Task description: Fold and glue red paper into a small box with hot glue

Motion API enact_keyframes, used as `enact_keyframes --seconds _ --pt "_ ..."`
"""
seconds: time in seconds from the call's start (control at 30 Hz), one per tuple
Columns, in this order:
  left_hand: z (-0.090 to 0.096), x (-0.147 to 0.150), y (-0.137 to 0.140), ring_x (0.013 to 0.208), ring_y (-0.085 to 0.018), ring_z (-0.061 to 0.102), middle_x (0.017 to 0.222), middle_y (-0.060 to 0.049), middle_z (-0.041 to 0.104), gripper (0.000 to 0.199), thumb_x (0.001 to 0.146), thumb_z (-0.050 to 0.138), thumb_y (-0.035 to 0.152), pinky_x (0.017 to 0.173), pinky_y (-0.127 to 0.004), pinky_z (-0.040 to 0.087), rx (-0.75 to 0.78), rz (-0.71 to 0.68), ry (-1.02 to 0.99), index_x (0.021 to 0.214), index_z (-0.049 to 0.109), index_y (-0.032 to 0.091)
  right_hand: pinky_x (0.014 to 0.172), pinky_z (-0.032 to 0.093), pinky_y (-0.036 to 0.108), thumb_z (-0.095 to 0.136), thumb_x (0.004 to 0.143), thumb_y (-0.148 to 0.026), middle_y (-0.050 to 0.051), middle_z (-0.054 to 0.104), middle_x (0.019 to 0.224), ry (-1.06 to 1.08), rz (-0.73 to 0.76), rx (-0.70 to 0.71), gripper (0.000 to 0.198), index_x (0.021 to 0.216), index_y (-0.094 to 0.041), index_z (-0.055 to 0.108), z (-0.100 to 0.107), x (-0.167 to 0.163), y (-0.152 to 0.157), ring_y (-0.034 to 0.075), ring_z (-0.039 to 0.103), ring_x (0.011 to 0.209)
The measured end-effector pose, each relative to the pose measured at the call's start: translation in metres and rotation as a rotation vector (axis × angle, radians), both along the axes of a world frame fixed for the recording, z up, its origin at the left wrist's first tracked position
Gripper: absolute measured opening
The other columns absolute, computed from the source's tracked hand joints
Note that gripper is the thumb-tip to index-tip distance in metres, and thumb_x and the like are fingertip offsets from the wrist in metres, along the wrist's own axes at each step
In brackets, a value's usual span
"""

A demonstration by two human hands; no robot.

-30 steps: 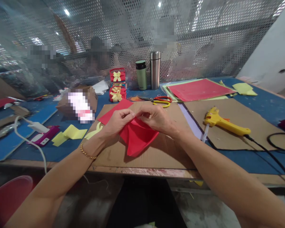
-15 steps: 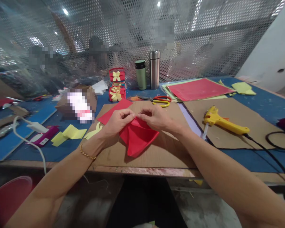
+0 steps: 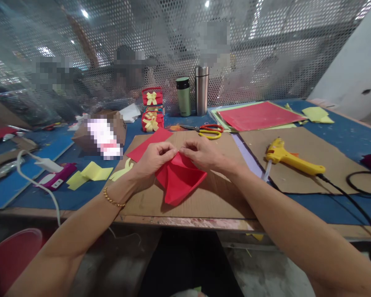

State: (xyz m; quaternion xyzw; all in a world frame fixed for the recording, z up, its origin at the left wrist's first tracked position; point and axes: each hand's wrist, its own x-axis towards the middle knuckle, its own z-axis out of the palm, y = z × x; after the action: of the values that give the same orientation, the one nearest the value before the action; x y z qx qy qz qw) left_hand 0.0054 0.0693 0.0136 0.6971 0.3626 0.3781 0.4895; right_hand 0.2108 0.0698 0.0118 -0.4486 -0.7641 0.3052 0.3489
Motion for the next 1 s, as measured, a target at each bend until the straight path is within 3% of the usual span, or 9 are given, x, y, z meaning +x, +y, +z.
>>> enact_keyframes --seconds 0.3,0.8,1.0 --pt "-0.0004 -0.0005 0.0012 0.067 -0.011 0.049 0.072 0.002 0.057 0.025 0.089 0.066 0.037 0.060 -0.024 0.035 0.016 0.007 0.007 0.076 0.063 0.016 0.060 0.035 0.030 0.055 0.086 -0.052 -0.001 0.053 0.065 0.049 0.022 -0.063 0.035 0.070 -0.021 0.058 0.0031 -0.0009 -0.0035 0.014 0.046 0.063" --pt "0.0007 0.0008 -0.0008 0.065 -0.010 0.048 0.071 0.002 0.052 0.038 0.091 0.067 0.050 0.056 -0.024 0.033 -0.042 0.013 -0.032 0.074 0.058 0.017 0.060 0.036 0.030 0.065 0.083 -0.054 -0.001 0.054 0.064 0.092 0.043 -0.021 0.037 0.068 -0.021 0.058 -0.0011 -0.0003 0.0015 0.014 0.048 0.063" --pt "0.0013 0.0006 0.0005 0.067 -0.011 0.048 0.071 0.002 0.053 0.033 0.088 0.067 0.044 0.059 -0.024 0.034 0.009 0.001 0.018 0.072 0.059 0.016 0.059 0.034 0.030 0.062 0.082 -0.054 -0.001 0.055 0.065 0.102 0.034 -0.023 0.036 0.071 -0.020 0.061 0.0001 -0.0047 -0.0024 0.013 0.045 0.062"
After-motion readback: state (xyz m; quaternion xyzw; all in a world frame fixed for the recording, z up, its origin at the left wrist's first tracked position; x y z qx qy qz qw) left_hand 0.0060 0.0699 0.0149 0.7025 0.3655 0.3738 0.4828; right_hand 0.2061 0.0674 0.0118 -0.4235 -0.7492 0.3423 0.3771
